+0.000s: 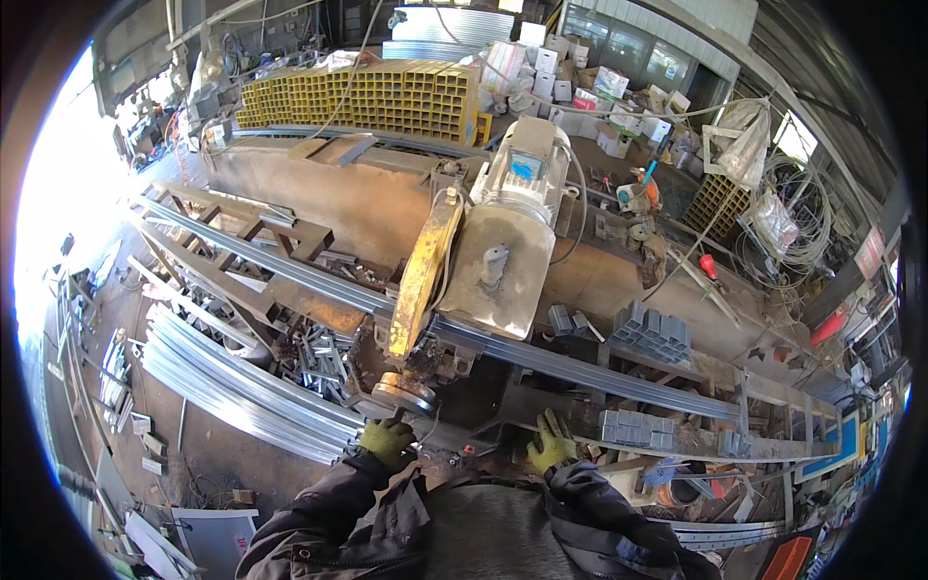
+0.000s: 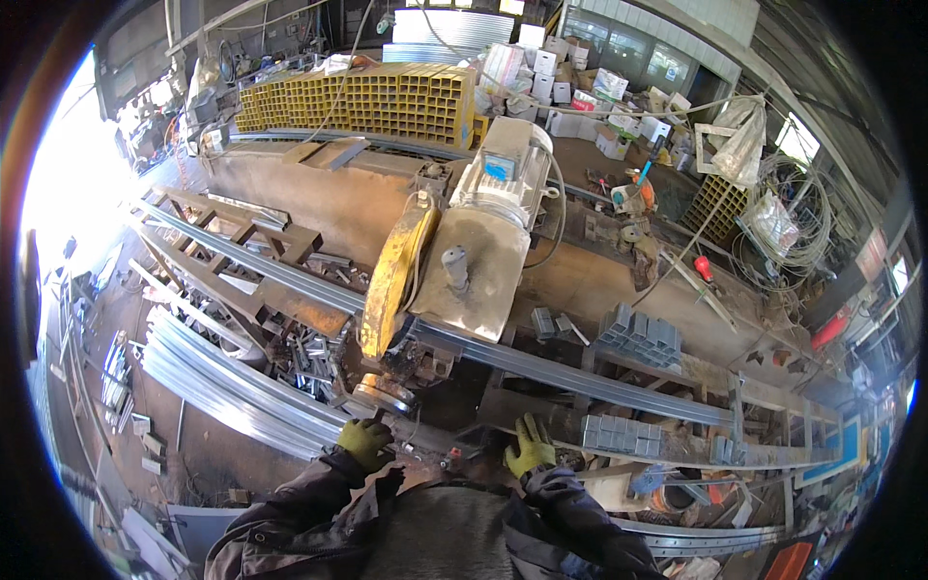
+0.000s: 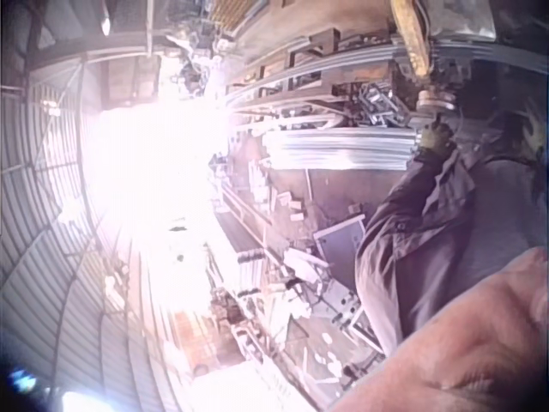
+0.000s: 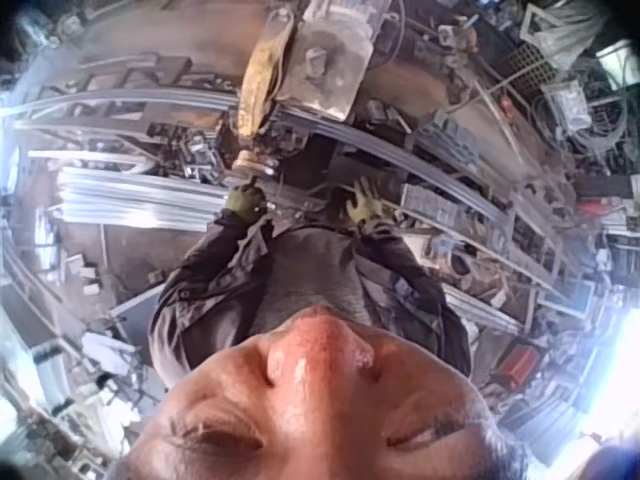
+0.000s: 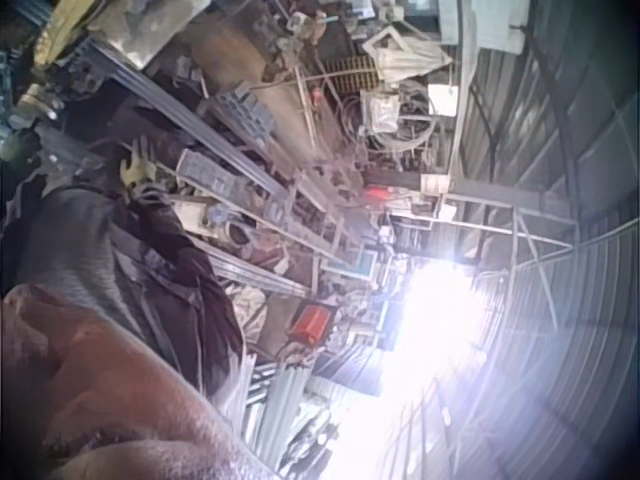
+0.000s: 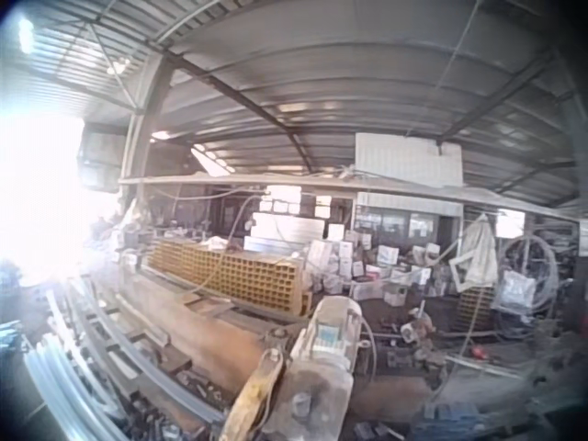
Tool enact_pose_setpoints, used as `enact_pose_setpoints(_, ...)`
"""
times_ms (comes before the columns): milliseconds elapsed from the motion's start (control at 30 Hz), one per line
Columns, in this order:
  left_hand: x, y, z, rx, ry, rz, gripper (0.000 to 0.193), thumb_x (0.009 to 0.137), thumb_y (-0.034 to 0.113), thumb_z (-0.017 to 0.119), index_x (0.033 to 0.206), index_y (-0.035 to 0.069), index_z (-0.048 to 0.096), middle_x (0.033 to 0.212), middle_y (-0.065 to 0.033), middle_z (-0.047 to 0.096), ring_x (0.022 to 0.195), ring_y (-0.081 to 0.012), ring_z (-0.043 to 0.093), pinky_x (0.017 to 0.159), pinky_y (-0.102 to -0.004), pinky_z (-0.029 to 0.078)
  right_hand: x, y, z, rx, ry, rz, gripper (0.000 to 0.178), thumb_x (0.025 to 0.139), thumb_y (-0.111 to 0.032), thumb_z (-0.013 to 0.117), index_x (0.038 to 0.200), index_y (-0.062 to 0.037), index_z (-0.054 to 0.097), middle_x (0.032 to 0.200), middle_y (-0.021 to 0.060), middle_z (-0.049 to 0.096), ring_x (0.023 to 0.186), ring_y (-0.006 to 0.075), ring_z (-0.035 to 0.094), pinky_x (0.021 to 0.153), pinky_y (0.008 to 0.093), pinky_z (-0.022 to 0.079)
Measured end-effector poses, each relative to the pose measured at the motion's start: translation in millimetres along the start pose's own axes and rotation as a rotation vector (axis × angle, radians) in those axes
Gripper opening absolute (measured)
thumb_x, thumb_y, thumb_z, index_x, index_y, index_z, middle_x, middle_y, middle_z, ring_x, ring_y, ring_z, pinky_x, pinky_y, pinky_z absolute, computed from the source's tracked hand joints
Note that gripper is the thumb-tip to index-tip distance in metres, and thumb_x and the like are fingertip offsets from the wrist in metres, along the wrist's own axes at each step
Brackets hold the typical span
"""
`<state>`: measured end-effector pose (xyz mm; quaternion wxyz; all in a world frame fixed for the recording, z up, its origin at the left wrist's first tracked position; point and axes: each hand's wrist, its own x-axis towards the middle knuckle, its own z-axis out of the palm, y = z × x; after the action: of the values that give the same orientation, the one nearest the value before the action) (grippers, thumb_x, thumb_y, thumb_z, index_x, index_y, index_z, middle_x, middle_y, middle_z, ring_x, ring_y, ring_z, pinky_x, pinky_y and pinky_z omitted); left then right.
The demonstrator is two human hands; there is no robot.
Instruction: The person repeatedly picks up long metal profiles, positions them in a chop saw, cuts them, and stacks the cut pieces. The person handles the profiles by hand and operates the saw to produce multiple short segments.
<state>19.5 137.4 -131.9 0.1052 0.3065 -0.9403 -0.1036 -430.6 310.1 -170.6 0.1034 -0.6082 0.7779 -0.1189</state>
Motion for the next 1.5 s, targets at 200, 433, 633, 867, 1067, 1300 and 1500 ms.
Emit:
enact_pose_setpoints(200, 0.3, 0.2, 0.7, -0.019, 0.013, -0.005, 0.037, 0.089, 0.049, 0.091, 0.114, 0.021, 0.089, 0.125, -0.0024, 0.085, 0.122, -0.0339, 0.080, 0.097, -0.0543, 0.063, -0.3, 0.5, 0.9, 0.013, -0.004, 0.008, 0.085, 0.103, -0.043, 0.077, 0.179, -0.0111, 0.056, 0.192, 0.0193, 0.041, 0.172, 0.0528, 0.041, 0.143, 0.0592, 0.037)
enact_pose_setpoints(433, 2.6, 2.6, 2.4, 0.018, -0.012, -0.027, 0.040, 0.089, 0.050, 0.090, 0.118, 0.022, 0.088, 0.126, -0.0026, 0.085, 0.122, -0.0339, 0.080, 0.097, -0.0554, 0.062, -0.7, 1.1, -2.8, 0.013, 0.007, -0.014, 0.086, 0.103, -0.045, 0.076, 0.180, -0.0129, 0.054, 0.193, 0.0172, 0.039, 0.172, 0.0514, 0.042, 0.141, 0.0592, 0.039)
enact_pose_setpoints(633, 3.4, 1.3, 4.9, 0.034, -0.038, -0.032, 0.041, 0.089, 0.051, 0.090, 0.119, 0.023, 0.089, 0.126, -0.0029, 0.086, 0.122, -0.0334, 0.079, 0.097, -0.0550, 0.063, -1.2, 0.9, -3.5, 0.009, 0.026, -0.023, 0.083, 0.104, -0.043, 0.075, 0.179, -0.0136, 0.055, 0.194, 0.0160, 0.040, 0.174, 0.0477, 0.041, 0.142, 0.0580, 0.040)
enact_pose_setpoints(867, 3.0, 2.0, 2.9, 0.008, 0.042, 0.004, 0.040, 0.088, 0.050, 0.090, 0.116, 0.022, 0.089, 0.123, -0.0033, 0.086, 0.119, -0.0338, 0.080, 0.096, -0.0543, 0.063, -1.6, 0.6, -2.8, 0.020, 0.043, -0.041, 0.084, 0.103, -0.041, 0.076, 0.179, -0.0119, 0.055, 0.193, 0.0168, 0.040, 0.175, 0.0462, 0.040, 0.143, 0.0580, 0.038)
enact_pose_setpoints(1067, 2.8, 3.0, 1.8, -0.009, 0.097, 0.030, 0.036, 0.087, 0.046, 0.090, 0.113, 0.021, 0.088, 0.120, -0.0031, 0.085, 0.117, -0.0340, 0.080, 0.093, -0.0543, 0.063, -3.8, 0.2, -2.2, 0.028, 0.052, -0.040, 0.084, 0.103, -0.041, 0.076, 0.179, -0.0119, 0.055, 0.193, 0.0169, 0.040, 0.175, 0.0469, 0.039, 0.143, 0.0586, 0.037)
enact_pose_setpoints(1300, 1.2, 1.9, 3.1, 0.016, 0.048, 0.009, 0.040, 0.089, 0.047, 0.090, 0.119, 0.020, 0.088, 0.125, -0.0027, 0.085, 0.120, -0.0334, 0.080, 0.094, -0.0539, 0.063, -3.2, 0.6, -4.7, -0.016, -0.020, -0.010, 0.088, 0.103, -0.042, 0.078, 0.180, -0.0100, 0.053, 0.194, 0.0192, 0.037, 0.175, 0.0477, 0.039, 0.142, 0.0573, 0.040)
enact_pose_setpoints(1500, -3.7, -2.2, 11.9, 0.034, -0.079, -0.055, 0.040, 0.093, 0.048, 0.087, 0.123, 0.022, 0.087, 0.133, -0.0023, 0.083, 0.130, -0.0322, 0.077, 0.100, -0.0548, 0.061, -0.1, 1.4, 1.9, -0.052, -0.030, -0.041, 0.091, 0.099, -0.044, 0.078, 0.179, -0.0084, 0.054, 0.192, 0.0245, 0.039, 0.170, 0.0551, 0.044, 0.140, 0.0629, 0.041)
